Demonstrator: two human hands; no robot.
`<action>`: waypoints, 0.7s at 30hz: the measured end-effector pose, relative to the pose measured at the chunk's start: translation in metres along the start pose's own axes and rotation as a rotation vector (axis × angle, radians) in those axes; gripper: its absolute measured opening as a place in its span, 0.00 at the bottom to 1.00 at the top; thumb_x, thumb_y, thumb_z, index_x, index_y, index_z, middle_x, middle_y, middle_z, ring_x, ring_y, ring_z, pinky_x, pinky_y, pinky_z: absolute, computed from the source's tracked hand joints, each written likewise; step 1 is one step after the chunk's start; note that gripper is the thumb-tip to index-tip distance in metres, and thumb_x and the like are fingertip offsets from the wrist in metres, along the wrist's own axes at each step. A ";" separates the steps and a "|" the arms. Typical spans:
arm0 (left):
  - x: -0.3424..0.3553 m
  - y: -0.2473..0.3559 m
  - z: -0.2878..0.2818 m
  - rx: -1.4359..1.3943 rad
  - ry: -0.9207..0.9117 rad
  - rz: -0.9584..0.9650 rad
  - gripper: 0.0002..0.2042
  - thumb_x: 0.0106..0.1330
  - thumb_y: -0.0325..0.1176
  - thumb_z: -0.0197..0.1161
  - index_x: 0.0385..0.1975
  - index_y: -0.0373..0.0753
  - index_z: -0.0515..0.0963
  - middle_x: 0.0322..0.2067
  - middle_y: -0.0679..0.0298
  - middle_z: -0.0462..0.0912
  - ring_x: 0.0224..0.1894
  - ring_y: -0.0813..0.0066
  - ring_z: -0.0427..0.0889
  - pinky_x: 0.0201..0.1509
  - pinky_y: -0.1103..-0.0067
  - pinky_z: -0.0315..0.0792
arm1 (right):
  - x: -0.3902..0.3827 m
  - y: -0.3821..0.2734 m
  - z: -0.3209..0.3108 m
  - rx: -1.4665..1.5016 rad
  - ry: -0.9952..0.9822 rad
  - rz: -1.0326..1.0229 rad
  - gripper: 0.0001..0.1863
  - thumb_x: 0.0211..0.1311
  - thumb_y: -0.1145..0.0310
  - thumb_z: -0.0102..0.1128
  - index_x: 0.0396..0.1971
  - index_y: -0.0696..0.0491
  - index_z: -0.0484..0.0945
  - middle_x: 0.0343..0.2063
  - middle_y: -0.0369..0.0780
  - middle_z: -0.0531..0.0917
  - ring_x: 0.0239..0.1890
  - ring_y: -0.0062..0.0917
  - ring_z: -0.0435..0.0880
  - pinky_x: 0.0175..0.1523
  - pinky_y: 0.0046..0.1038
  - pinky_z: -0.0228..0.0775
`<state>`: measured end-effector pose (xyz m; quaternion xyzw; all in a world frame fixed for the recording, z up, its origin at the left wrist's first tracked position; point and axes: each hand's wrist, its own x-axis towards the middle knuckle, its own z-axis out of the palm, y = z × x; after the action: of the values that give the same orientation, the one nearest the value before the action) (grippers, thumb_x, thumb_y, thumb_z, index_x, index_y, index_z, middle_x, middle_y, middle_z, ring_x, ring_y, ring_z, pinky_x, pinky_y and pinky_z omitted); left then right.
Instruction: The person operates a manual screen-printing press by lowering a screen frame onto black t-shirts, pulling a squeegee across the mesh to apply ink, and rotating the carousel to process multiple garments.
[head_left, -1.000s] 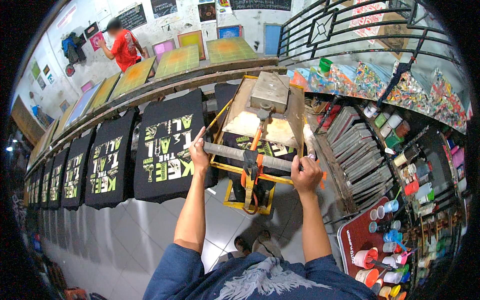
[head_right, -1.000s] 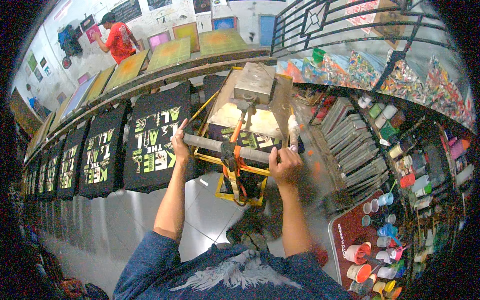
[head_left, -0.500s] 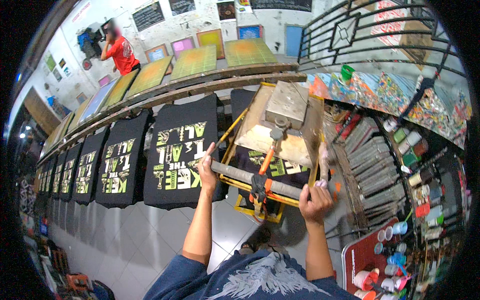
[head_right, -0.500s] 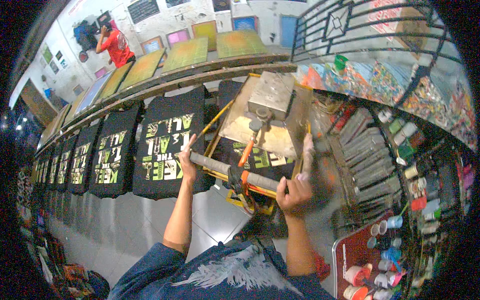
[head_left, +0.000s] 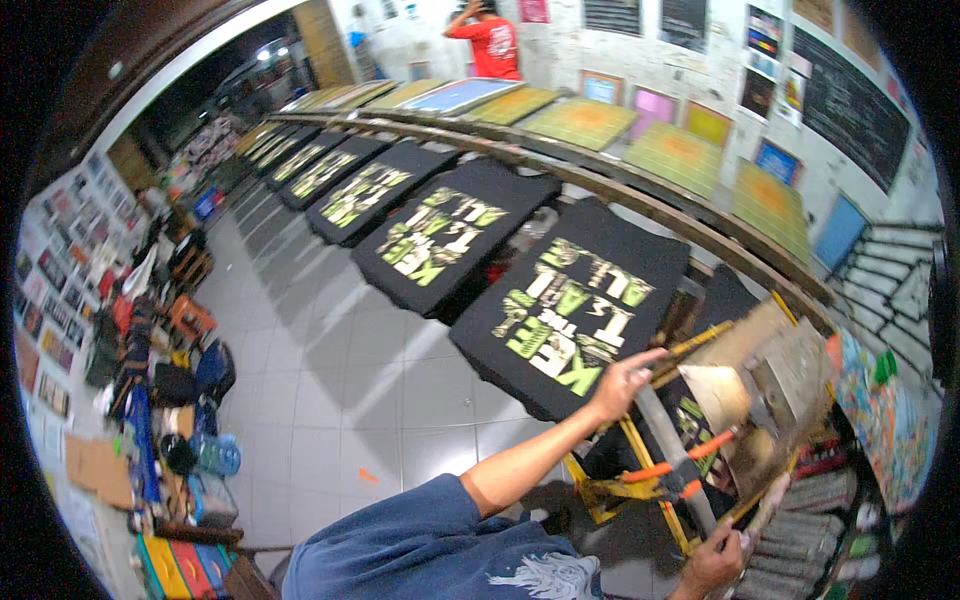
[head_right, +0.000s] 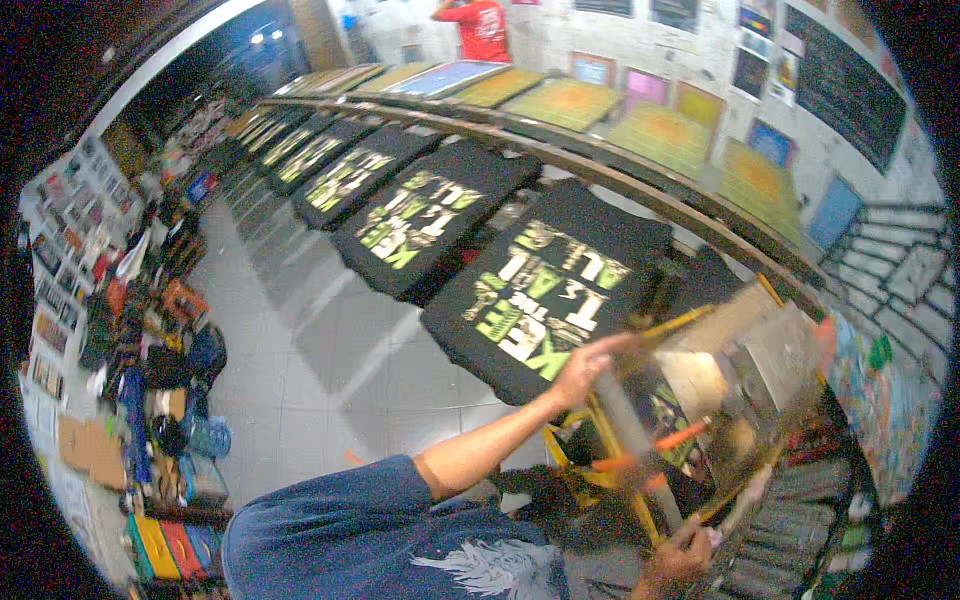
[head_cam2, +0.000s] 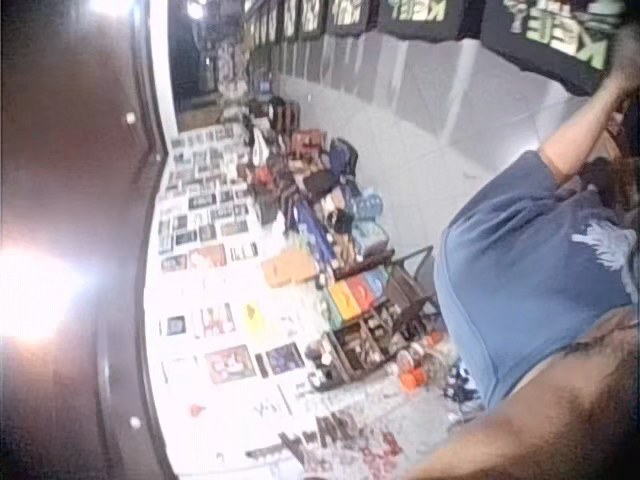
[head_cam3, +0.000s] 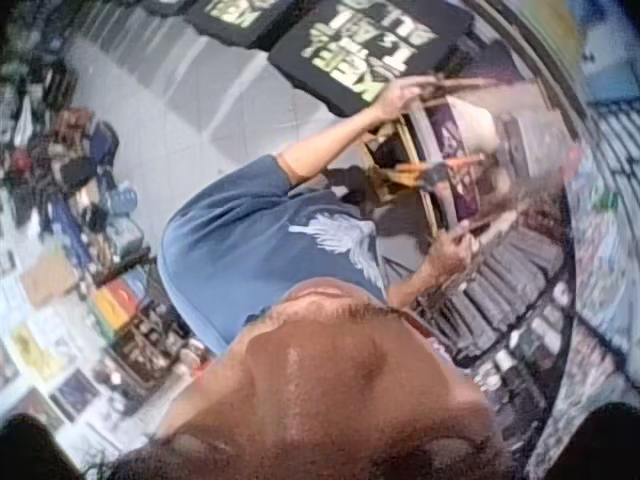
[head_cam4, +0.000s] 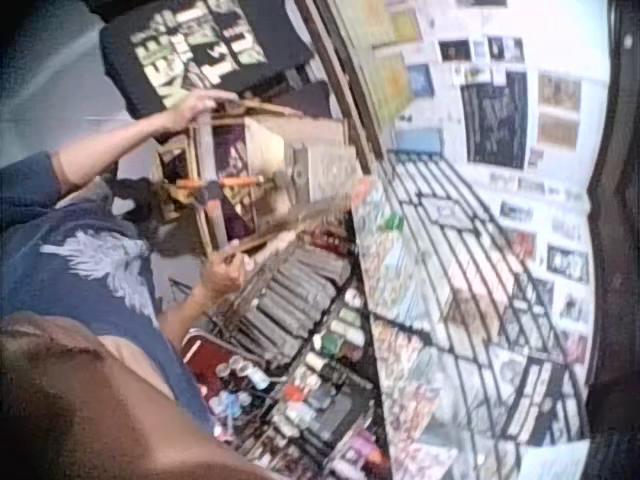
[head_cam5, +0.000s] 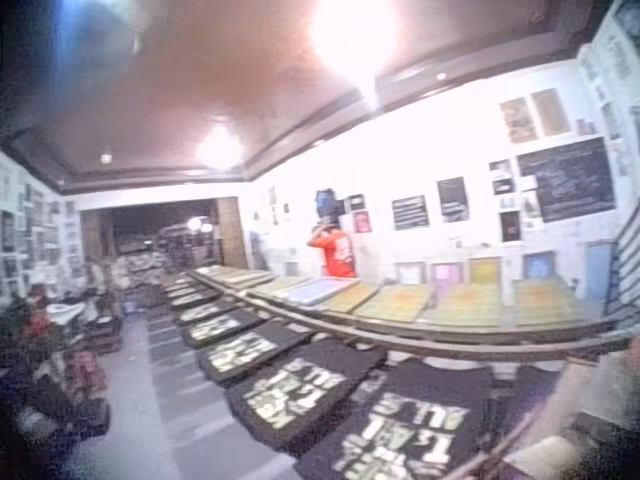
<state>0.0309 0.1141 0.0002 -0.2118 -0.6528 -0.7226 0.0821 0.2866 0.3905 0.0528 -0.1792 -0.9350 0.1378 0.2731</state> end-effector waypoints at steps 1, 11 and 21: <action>0.005 -0.006 0.008 -0.018 -0.019 0.035 0.32 0.74 0.55 0.50 0.65 0.34 0.75 0.63 0.51 0.79 0.69 0.61 0.74 0.74 0.67 0.62 | 0.003 -0.002 -0.005 -0.011 -0.026 0.062 0.14 0.71 0.68 0.60 0.33 0.65 0.84 0.30 0.57 0.85 0.32 0.54 0.83 0.43 0.48 0.76; 0.010 -0.006 0.007 -0.005 -0.086 0.006 0.34 0.73 0.60 0.53 0.66 0.35 0.72 0.59 0.46 0.81 0.65 0.50 0.78 0.70 0.65 0.66 | 0.035 -0.063 -0.030 -0.176 -0.064 0.183 0.27 0.72 0.41 0.55 0.32 0.50 0.91 0.21 0.48 0.85 0.24 0.53 0.82 0.28 0.50 0.70; 0.011 0.017 -0.007 -0.051 -0.234 -0.145 0.31 0.72 0.52 0.57 0.69 0.41 0.67 0.63 0.46 0.76 0.67 0.54 0.74 0.72 0.65 0.64 | 0.015 -0.049 0.002 -0.343 0.541 -0.027 0.16 0.66 0.55 0.64 0.29 0.50 0.92 0.11 0.46 0.78 0.11 0.47 0.73 0.18 0.46 0.61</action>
<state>0.0260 0.1070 0.0197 -0.2491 -0.6528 -0.7135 -0.0525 0.2613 0.3521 0.0753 -0.2403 -0.8404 -0.0780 0.4795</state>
